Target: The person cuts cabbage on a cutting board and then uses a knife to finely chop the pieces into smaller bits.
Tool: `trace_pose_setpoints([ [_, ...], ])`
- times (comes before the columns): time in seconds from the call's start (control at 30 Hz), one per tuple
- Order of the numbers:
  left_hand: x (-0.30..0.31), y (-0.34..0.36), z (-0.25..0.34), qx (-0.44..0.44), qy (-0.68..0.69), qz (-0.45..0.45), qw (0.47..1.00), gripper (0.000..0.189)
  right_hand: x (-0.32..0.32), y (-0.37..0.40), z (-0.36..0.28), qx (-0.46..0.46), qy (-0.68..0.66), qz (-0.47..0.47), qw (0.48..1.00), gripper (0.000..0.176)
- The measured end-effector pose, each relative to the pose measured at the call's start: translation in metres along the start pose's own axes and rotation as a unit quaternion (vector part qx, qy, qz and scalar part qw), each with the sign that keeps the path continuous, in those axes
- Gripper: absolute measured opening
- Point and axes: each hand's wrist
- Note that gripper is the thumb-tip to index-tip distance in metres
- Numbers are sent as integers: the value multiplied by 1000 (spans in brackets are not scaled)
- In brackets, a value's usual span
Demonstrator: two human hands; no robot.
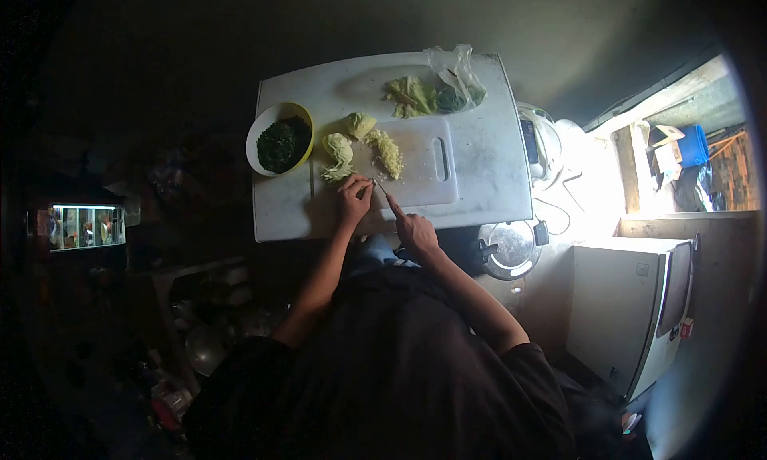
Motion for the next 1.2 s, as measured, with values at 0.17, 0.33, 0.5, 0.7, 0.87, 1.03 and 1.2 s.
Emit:
trace_pose_setpoints([
  [0.17,-1,2,-2,-1,3,-10,1000,5,-1,2,-1,-7,-7,-15,1000,68],
  [0.33,0,0,1,4,7,-12,1000,5,1,2,-5,-6,4,-10,1000,70],
  [0.5,-1,1,3,1,8,-8,1000,5,-2,1,-8,-4,14,-8,1000,73],
  [0.7,-1,0,9,-2,-4,-10,1000,6,-22,-12,-1,-15,-1,-2,1000,77],
  [0.87,-2,1,2,1,5,-14,1000,5,-12,-7,-4,-28,-12,-23,999,77],
  [1.03,0,0,7,3,-3,-18,1000,5,-14,-2,6,-10,-14,-3,1000,83],
  [1.2,2,0,5,-10,9,-12,1000,4,-11,0,1,-18,-10,-14,1000,78],
])
Point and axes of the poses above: each hand's wrist, its own y-axis away from the middle knuckle, its own x-axis out of the back of the hand, z = x × y, and after that the axes turned 1 degree about -x, right-handed
